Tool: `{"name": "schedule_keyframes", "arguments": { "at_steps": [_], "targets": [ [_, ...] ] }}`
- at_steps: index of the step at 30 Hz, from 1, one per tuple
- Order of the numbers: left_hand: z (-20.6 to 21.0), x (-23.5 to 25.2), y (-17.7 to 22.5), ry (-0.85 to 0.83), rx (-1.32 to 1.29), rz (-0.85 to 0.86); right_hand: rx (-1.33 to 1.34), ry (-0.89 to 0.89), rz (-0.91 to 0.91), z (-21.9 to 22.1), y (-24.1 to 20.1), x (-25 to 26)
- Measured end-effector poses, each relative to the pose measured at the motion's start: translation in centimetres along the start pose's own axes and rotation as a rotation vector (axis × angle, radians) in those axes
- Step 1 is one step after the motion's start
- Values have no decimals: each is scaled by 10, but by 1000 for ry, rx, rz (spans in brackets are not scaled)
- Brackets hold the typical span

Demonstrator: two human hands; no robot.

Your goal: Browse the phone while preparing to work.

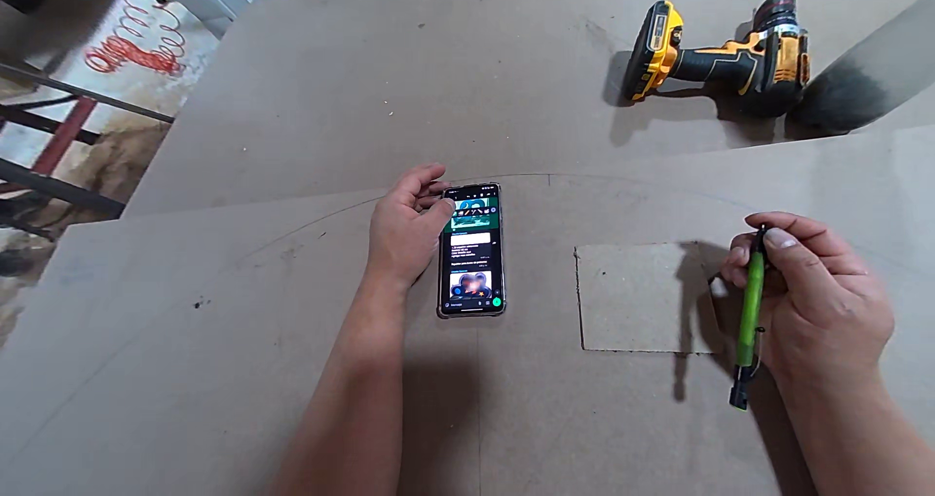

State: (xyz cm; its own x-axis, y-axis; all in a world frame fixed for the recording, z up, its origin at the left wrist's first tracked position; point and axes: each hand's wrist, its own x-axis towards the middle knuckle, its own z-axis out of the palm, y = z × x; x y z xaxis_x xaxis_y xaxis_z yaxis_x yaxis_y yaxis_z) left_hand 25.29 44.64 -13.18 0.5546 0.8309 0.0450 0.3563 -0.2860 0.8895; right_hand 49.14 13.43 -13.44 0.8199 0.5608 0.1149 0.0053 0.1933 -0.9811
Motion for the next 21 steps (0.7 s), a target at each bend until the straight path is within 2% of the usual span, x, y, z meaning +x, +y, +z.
{"name": "schedule_keyframes", "arguments": {
  "at_steps": [9, 15, 21],
  "targets": [
    [-1, 1, -2, -39, 39, 38, 7, -1, -1, 1, 0, 0],
    [-18, 4, -8, -264, 70, 187, 2, -13, -20, -1, 1, 0],
    [-13, 4, -8, -193, 57, 140, 0, 2, -6, 0, 1, 0]
  ]
}}
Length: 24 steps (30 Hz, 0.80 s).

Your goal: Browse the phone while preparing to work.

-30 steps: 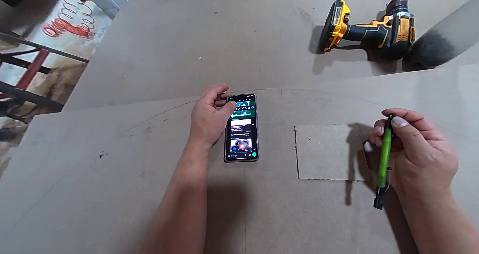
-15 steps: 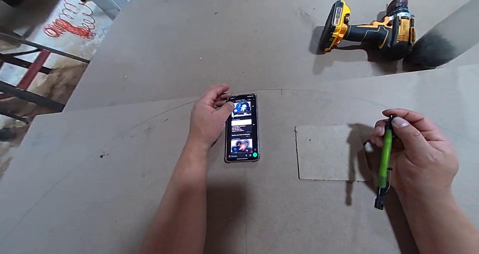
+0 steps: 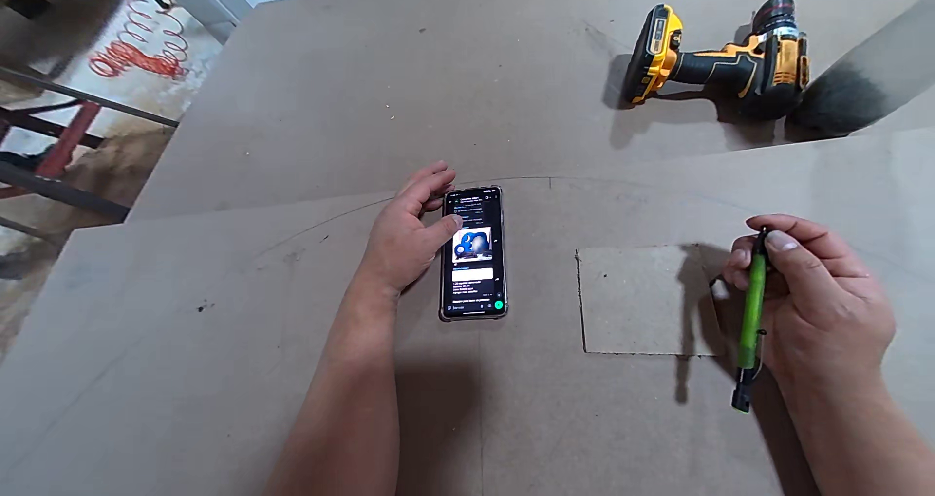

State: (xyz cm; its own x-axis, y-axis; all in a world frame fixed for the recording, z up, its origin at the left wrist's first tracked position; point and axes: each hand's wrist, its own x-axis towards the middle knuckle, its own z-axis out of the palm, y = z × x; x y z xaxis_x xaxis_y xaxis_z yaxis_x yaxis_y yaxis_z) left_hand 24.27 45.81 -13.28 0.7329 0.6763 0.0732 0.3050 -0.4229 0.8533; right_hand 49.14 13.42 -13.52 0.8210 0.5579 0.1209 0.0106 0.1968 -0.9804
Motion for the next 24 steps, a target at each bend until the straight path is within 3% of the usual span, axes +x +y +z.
{"name": "schedule_keyframes", "arguments": {
  "at_steps": [8, 24],
  "targets": [
    [-8, -1, 4, -151, 24, 49, 5, 1, -2, 1, -1, 0],
    [-4, -1, 1, -92, 57, 26, 1, 0, 8, 0, 0, 0]
  ]
}}
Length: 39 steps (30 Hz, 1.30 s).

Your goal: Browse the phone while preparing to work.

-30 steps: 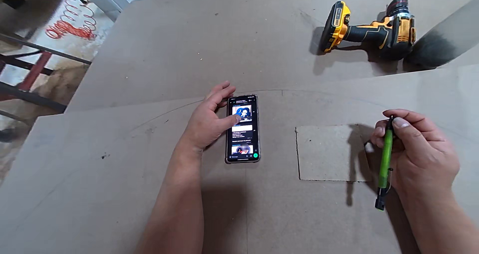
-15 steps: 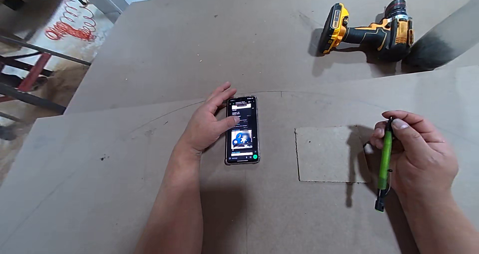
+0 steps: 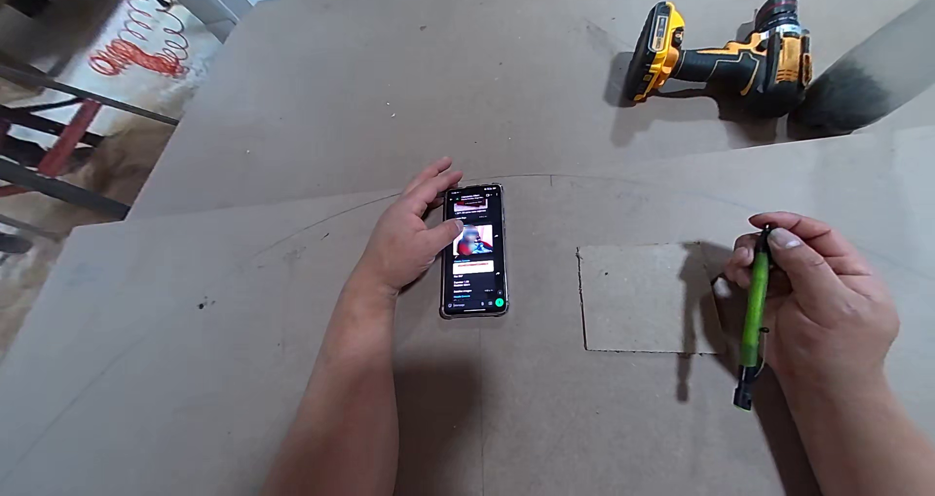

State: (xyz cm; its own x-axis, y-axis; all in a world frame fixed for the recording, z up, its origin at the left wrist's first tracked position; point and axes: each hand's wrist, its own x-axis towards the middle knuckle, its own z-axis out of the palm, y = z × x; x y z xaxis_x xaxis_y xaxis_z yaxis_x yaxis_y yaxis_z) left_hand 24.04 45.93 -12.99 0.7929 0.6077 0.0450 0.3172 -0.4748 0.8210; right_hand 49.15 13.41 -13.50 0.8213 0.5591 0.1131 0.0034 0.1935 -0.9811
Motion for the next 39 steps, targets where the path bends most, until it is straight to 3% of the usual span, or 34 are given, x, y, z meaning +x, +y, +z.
{"name": "schedule_keyframes", "arguments": {
  "at_steps": [14, 39],
  "targets": [
    [1, -1, 1, 45, -91, -10, -7, -5, -11, 0, 0, 0],
    [2, 0, 0, 45, -25, 3, -5, -8, -13, 1, -1, 0]
  ]
}}
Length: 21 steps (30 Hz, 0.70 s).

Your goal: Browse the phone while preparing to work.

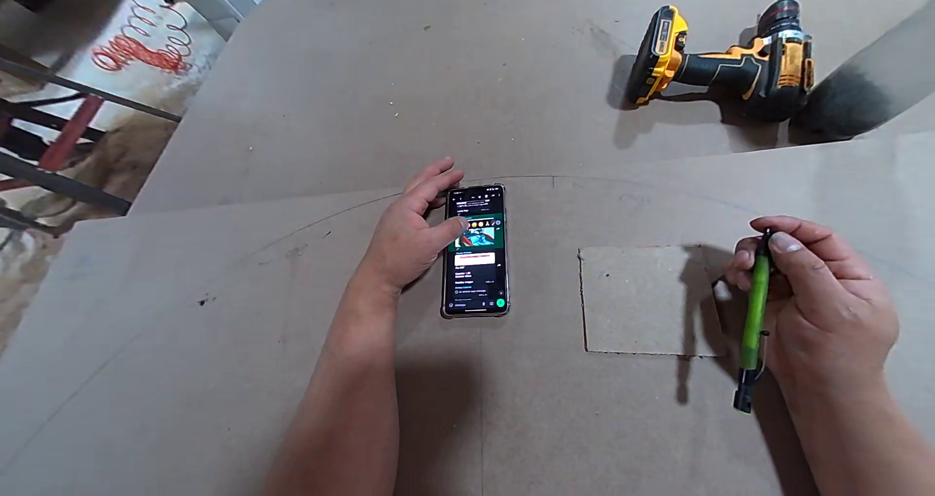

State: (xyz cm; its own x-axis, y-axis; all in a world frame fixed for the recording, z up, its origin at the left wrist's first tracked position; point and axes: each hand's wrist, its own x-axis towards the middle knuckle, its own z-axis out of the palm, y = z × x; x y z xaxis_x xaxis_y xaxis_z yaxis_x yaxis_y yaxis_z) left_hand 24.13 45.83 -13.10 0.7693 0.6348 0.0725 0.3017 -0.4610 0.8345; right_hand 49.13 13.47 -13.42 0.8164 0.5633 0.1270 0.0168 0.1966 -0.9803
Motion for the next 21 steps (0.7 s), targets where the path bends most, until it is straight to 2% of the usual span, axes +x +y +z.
{"name": "schedule_keyframes", "arguments": {
  "at_steps": [6, 11, 21],
  "targets": [
    [10, 1, 7, 93, 47, -68, 3, 7, 2, 0, 1, 0],
    [16, -7, 24, 72, 74, -130, 5, 7, 6, 1, -1, -1],
    [4, 0, 5, 92, -137, -54, 4, 9, 9, 0, 1, 0]
  ]
}}
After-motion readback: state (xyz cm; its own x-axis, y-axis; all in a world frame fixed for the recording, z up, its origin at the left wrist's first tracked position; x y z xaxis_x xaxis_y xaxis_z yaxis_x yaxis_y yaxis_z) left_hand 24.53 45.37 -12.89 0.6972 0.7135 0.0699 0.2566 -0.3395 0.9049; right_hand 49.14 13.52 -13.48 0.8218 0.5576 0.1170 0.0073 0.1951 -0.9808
